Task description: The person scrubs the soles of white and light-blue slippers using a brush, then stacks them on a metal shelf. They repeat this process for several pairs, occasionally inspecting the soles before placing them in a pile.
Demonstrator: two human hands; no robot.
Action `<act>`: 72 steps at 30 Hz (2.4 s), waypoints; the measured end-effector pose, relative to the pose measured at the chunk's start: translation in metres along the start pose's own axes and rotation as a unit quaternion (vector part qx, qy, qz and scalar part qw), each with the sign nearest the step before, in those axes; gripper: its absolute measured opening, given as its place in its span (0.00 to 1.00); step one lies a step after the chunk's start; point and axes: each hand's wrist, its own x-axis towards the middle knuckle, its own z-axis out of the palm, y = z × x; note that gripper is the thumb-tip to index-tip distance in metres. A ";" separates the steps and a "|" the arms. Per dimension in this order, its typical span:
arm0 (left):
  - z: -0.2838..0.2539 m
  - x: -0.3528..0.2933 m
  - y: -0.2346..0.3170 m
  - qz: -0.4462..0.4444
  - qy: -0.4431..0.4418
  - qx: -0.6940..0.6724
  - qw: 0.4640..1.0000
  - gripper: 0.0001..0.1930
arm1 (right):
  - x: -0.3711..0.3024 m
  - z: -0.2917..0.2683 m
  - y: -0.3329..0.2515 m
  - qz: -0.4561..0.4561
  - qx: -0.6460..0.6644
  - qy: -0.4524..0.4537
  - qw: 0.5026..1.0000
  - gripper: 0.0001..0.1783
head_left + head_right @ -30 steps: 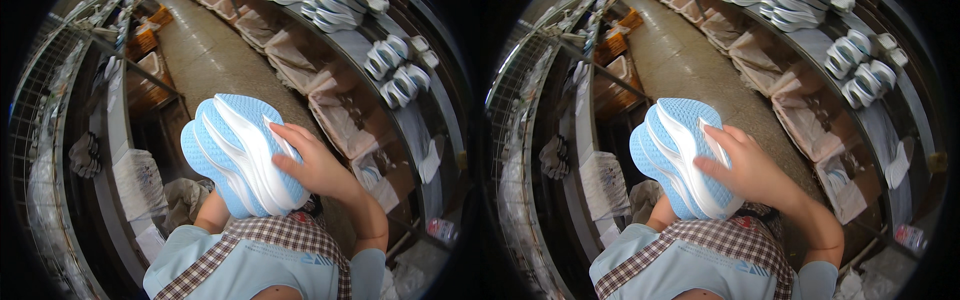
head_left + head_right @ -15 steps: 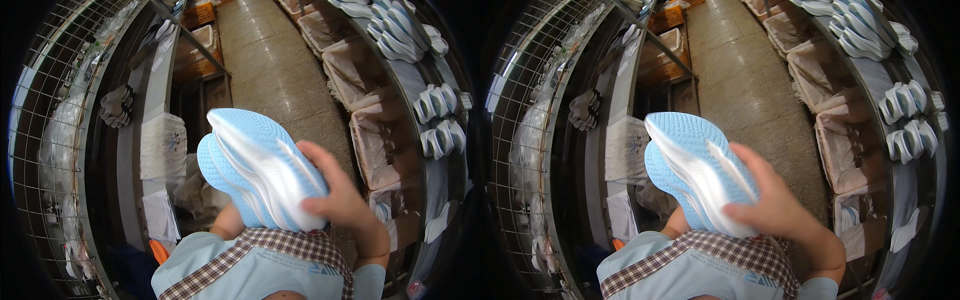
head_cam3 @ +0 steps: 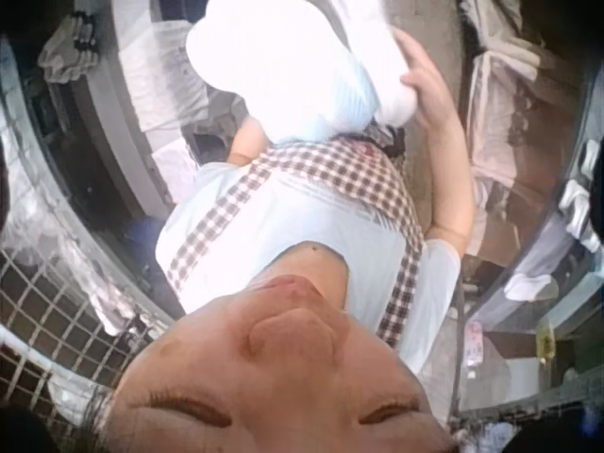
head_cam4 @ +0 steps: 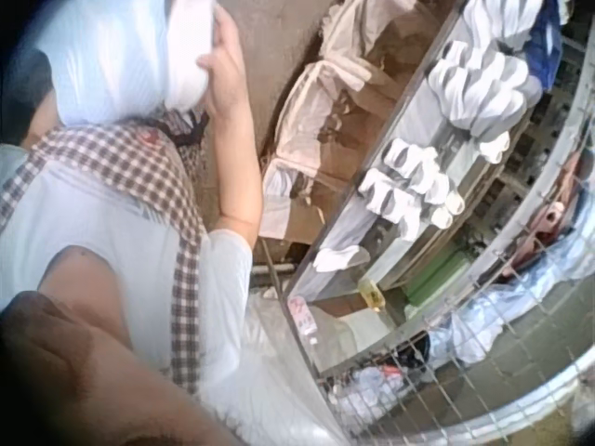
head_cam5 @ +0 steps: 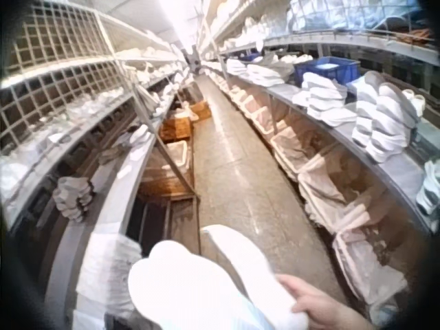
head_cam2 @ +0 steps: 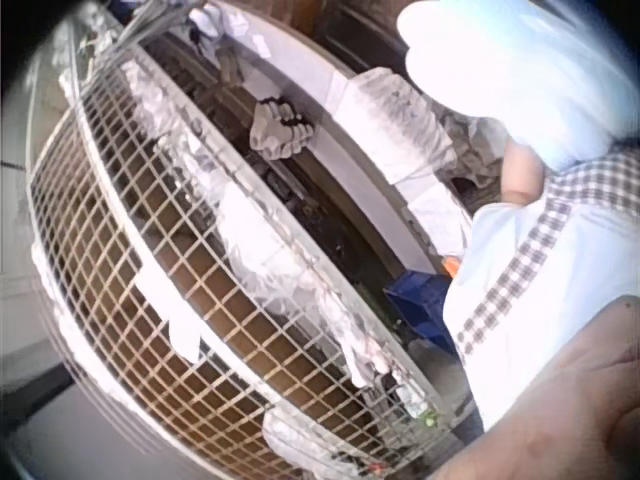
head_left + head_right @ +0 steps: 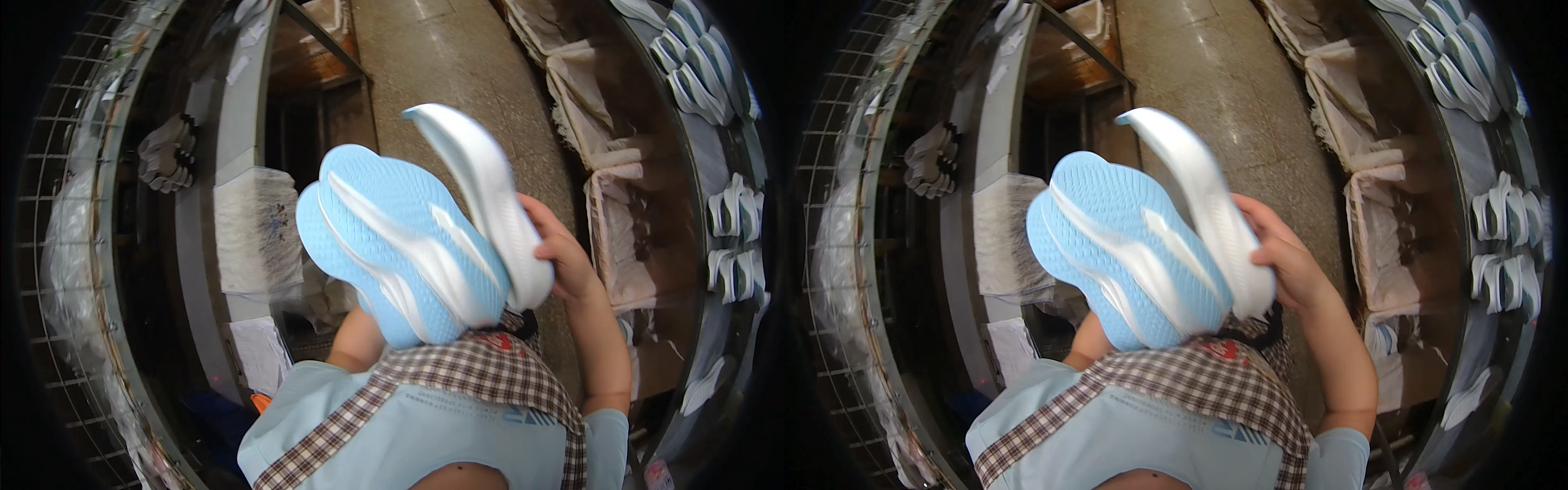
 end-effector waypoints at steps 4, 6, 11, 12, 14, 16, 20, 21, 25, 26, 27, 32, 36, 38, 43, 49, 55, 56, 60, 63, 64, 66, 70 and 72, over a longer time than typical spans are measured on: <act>0.001 0.010 0.027 0.019 -0.004 -0.018 1.000 0.34 | 0.046 0.002 0.007 0.063 -0.044 -0.021 0.997 0.46; 0.001 0.010 0.036 0.032 -0.003 -0.024 0.999 0.34 | 0.067 0.002 0.016 0.083 -0.006 -0.037 0.996 0.46; 0.000 0.011 0.047 0.063 -0.002 -0.052 0.997 0.35 | 0.104 -0.017 0.030 0.118 0.068 -0.057 0.989 0.47; 0.000 0.012 0.049 0.071 -0.002 -0.056 0.996 0.35 | 0.110 -0.020 0.032 0.124 0.073 -0.056 0.988 0.48; 0.001 0.013 0.053 0.088 -0.004 -0.062 0.994 0.35 | 0.125 -0.023 0.034 0.117 0.103 -0.098 0.983 0.50; 0.001 0.016 0.057 0.107 -0.006 -0.072 0.992 0.36 | 0.138 -0.025 0.034 0.116 0.111 -0.151 0.975 0.49; 0.006 0.029 0.061 0.154 -0.019 -0.098 0.983 0.36 | 0.152 -0.040 0.017 0.133 0.158 -0.133 0.969 0.49; 0.009 0.033 0.062 0.167 -0.019 -0.098 0.981 0.36 | 0.157 -0.045 0.011 0.128 0.128 -0.116 0.977 0.49; 0.030 0.057 0.064 0.197 0.017 -0.062 0.978 0.32 | 0.178 -0.065 -0.020 0.155 0.078 -0.106 0.979 0.51; 0.036 0.065 0.065 0.198 0.027 -0.050 0.979 0.31 | 0.183 -0.069 -0.028 0.149 0.060 -0.128 0.979 0.51; 0.043 0.070 0.065 0.206 0.086 -0.011 0.975 0.30 | 0.188 -0.073 -0.038 0.146 0.035 -0.143 0.978 0.51; 0.060 0.097 0.058 0.206 0.208 0.060 0.954 0.28 | 0.212 -0.082 -0.066 0.149 -0.119 -0.149 0.970 0.52; 0.051 0.116 0.054 0.185 0.135 0.013 0.973 0.29 | 0.224 -0.092 -0.064 0.202 -0.073 -0.169 0.962 0.52; 0.045 0.120 0.052 0.182 0.114 -0.004 0.977 0.29 | 0.227 -0.099 -0.060 0.220 -0.033 -0.169 0.960 0.52; 0.036 0.124 0.046 0.176 0.064 -0.057 0.981 0.29 | 0.235 -0.114 -0.049 0.235 0.053 -0.191 0.951 0.55; 0.040 0.125 0.046 0.188 -0.052 -0.125 0.973 0.30 | 0.240 -0.120 -0.050 0.234 0.071 -0.200 0.949 0.56; 0.048 0.119 0.052 0.208 0.053 -0.086 0.973 0.31 | 0.239 -0.113 -0.060 0.231 0.054 -0.206 0.949 0.56; 0.049 0.119 0.055 0.220 0.114 -0.053 0.967 0.31 | 0.239 -0.111 -0.061 0.228 0.050 -0.205 0.950 0.56; 0.051 0.124 0.076 0.218 0.177 0.052 0.958 0.30 | 0.244 -0.109 -0.059 0.231 -0.026 -0.171 0.957 0.56; 0.054 0.129 0.086 0.221 0.188 0.092 0.953 0.29 | 0.251 -0.110 -0.050 0.238 -0.026 -0.179 0.954 0.57; 0.056 0.129 0.088 0.225 0.189 0.100 0.951 0.29 | 0.253 -0.110 -0.047 0.247 -0.023 -0.180 0.952 0.57; 0.059 0.128 0.086 0.231 0.194 0.113 0.947 0.29 | 0.254 -0.109 -0.039 0.254 0.001 -0.196 0.947 0.58; 0.061 0.129 0.082 0.244 0.210 0.142 0.936 0.28 | 0.258 -0.108 -0.029 0.249 0.060 -0.232 0.938 0.59; 0.060 0.130 0.082 0.249 0.223 0.163 0.928 0.28 | 0.260 -0.106 -0.027 0.250 0.056 -0.222 0.941 0.59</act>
